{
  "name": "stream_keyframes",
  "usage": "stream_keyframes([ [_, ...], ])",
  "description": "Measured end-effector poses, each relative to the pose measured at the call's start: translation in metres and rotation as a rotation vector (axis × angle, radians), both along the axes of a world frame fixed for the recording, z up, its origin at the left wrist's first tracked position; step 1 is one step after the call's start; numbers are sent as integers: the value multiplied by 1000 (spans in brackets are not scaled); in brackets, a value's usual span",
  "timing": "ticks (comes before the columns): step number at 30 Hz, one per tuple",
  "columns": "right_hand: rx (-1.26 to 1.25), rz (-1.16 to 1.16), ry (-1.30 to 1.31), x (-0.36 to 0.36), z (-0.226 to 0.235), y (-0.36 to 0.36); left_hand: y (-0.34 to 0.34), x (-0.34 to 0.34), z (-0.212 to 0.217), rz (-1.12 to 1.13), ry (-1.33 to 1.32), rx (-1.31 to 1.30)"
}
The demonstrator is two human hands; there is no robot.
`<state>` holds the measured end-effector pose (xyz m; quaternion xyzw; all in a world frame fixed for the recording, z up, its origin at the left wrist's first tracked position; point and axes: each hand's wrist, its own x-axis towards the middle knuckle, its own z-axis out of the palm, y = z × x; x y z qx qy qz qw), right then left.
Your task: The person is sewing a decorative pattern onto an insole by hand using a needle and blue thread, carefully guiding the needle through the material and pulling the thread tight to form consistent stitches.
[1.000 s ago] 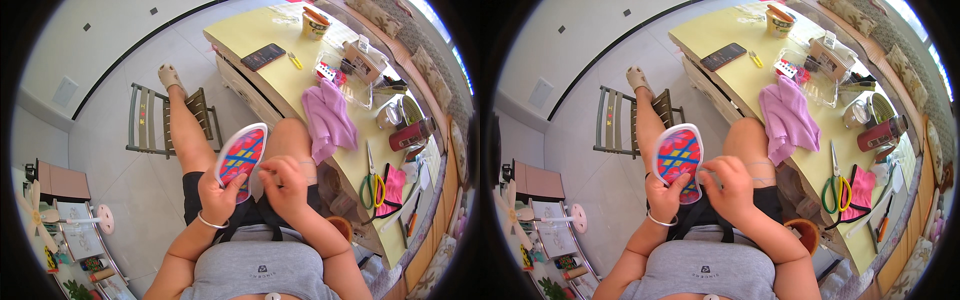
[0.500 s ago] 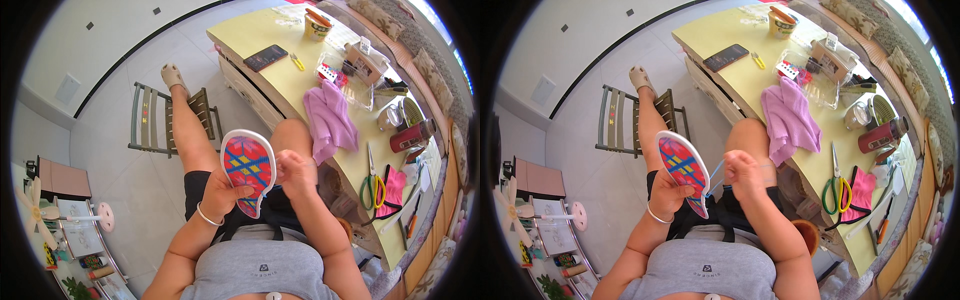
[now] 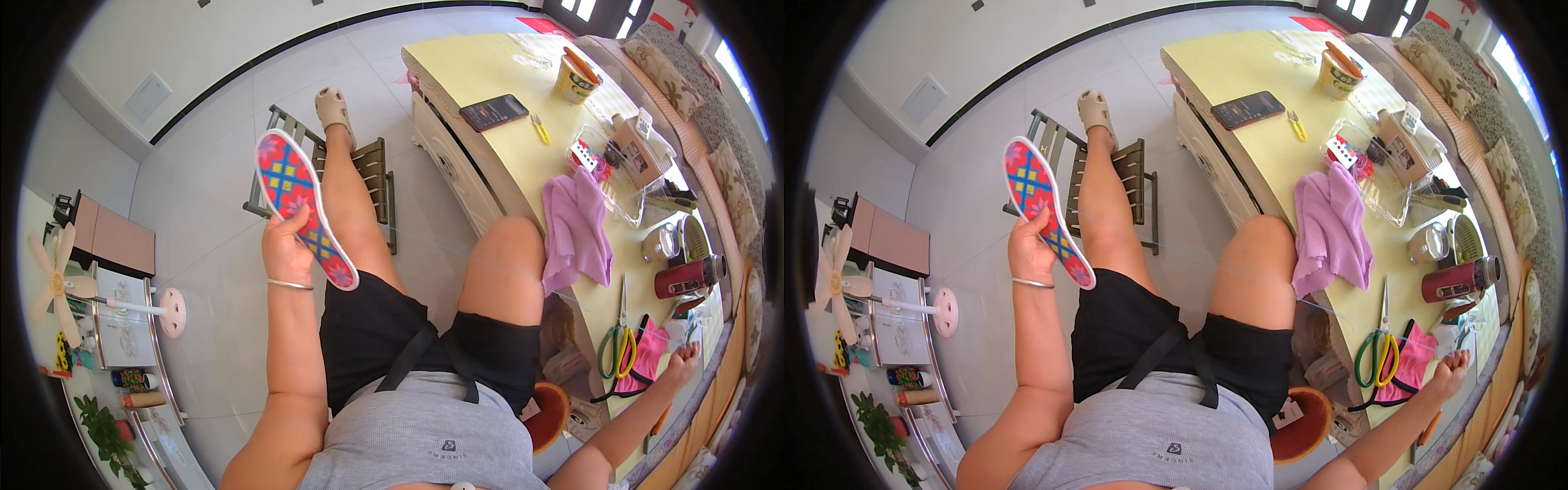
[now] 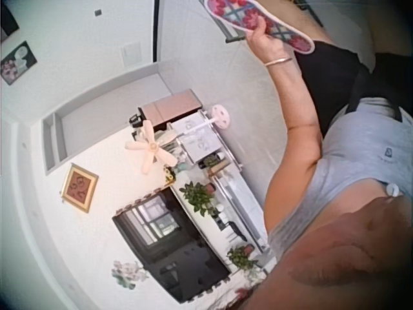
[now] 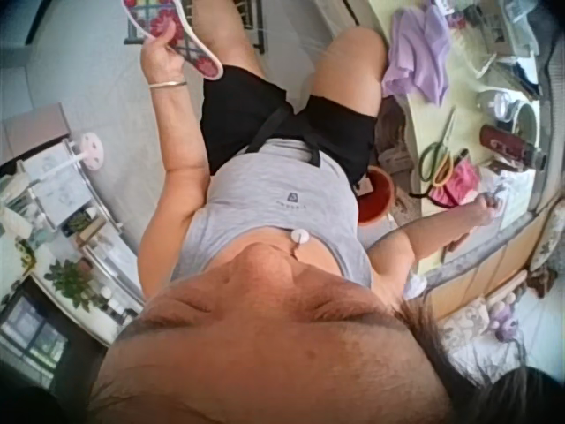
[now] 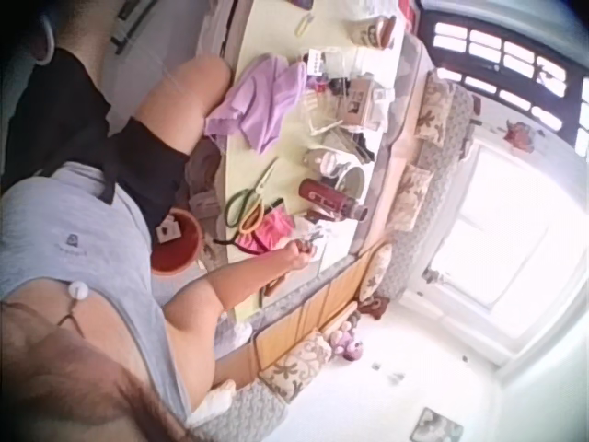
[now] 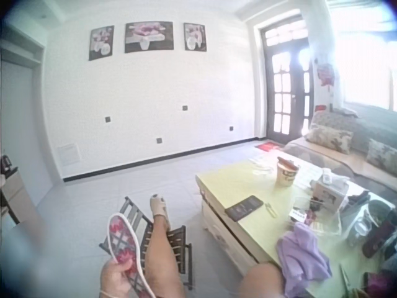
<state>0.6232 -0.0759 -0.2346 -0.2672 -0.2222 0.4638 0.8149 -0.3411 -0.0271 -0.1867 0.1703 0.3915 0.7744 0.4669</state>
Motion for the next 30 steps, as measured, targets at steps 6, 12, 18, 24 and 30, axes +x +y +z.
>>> stream_keyframes([
  [6, -277, -474, -269, -234, 67, 57, -18, 100, 26, -124, 217, -23],
  [12, -261, 100, -485, -495, 63, 65, -35, 144, 41, -339, 218, -23],
  [18, -261, 594, -644, -613, 58, 37, -41, 154, 47, -363, 212, -35],
  [24, -200, 662, -736, -635, 57, 36, -40, 155, 42, -376, 230, -55],
  [30, -198, 685, -750, -640, 58, 39, -38, 153, 33, -413, 214, -85],
])
